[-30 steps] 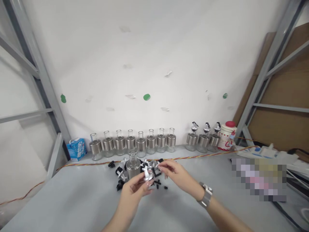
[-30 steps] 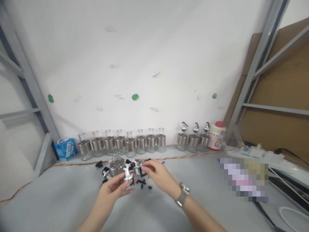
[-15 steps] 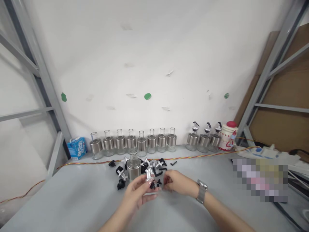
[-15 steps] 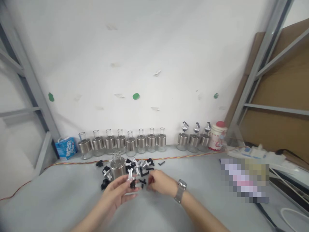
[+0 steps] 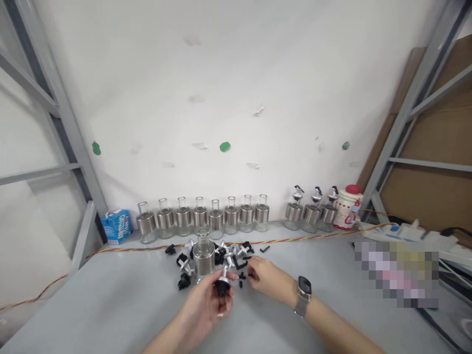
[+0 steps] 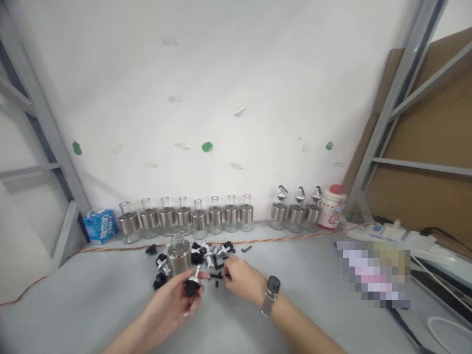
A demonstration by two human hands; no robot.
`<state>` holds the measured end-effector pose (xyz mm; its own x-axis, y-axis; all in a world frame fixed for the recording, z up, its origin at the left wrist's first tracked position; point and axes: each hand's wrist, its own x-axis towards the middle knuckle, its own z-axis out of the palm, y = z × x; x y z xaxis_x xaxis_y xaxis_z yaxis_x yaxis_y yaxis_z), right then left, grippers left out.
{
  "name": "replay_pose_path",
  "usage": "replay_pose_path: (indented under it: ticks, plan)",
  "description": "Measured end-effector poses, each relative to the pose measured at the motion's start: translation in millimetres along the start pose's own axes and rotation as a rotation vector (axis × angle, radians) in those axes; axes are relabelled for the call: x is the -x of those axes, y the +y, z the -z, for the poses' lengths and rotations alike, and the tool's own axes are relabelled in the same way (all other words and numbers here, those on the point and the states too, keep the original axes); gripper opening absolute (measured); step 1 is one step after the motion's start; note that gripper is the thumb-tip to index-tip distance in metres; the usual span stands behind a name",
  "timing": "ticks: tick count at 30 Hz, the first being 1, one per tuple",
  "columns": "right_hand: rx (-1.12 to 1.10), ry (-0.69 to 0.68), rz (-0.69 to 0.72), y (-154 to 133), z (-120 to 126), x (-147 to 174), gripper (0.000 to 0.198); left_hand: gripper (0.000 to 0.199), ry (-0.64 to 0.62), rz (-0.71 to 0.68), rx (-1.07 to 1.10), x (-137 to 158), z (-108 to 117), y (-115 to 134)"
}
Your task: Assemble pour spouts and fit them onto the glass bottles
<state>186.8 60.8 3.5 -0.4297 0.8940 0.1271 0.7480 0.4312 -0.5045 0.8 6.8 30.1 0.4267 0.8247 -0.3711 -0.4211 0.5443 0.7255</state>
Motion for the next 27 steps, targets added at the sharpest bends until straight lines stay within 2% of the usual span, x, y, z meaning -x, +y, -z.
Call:
replay_pose_path:
  ticks: [4, 7, 10, 17, 21, 27]
  plan:
    - [-0.328, 0.002, -0.098, -0.9, 7.4, -1.8, 0.002, 0.033, 0.033, -0.078, -0.128, -4.9, -0.3, -7.2]
    - [-0.680, -0.031, -0.114, -4.0, 14.0, -3.6, 0.009, 0.038, 0.053, -0.117, -0.233, -10.2, -1.3, -14.3]
    - [-0.904, -0.073, -0.127, -9.5, 17.7, -4.2, 0.017, 0.041, 0.040, -0.133, -0.284, -14.3, -0.3, -19.5]
    - [-1.405, -0.104, -0.202, -29.0, 12.5, 3.5, 0.016, 0.033, 0.010, 0.008, -0.222, -8.9, -3.6, -19.0]
    - [-1.514, -0.073, -0.230, -37.4, -0.3, 6.0, 0.012, 0.025, -0.084, 0.024, -0.194, 0.6, -8.2, -14.0]
    - [-1.398, -0.008, -0.180, -47.2, -10.9, 8.2, 0.013, 0.019, -0.168, 0.014, -0.153, 3.4, -3.6, -12.9]
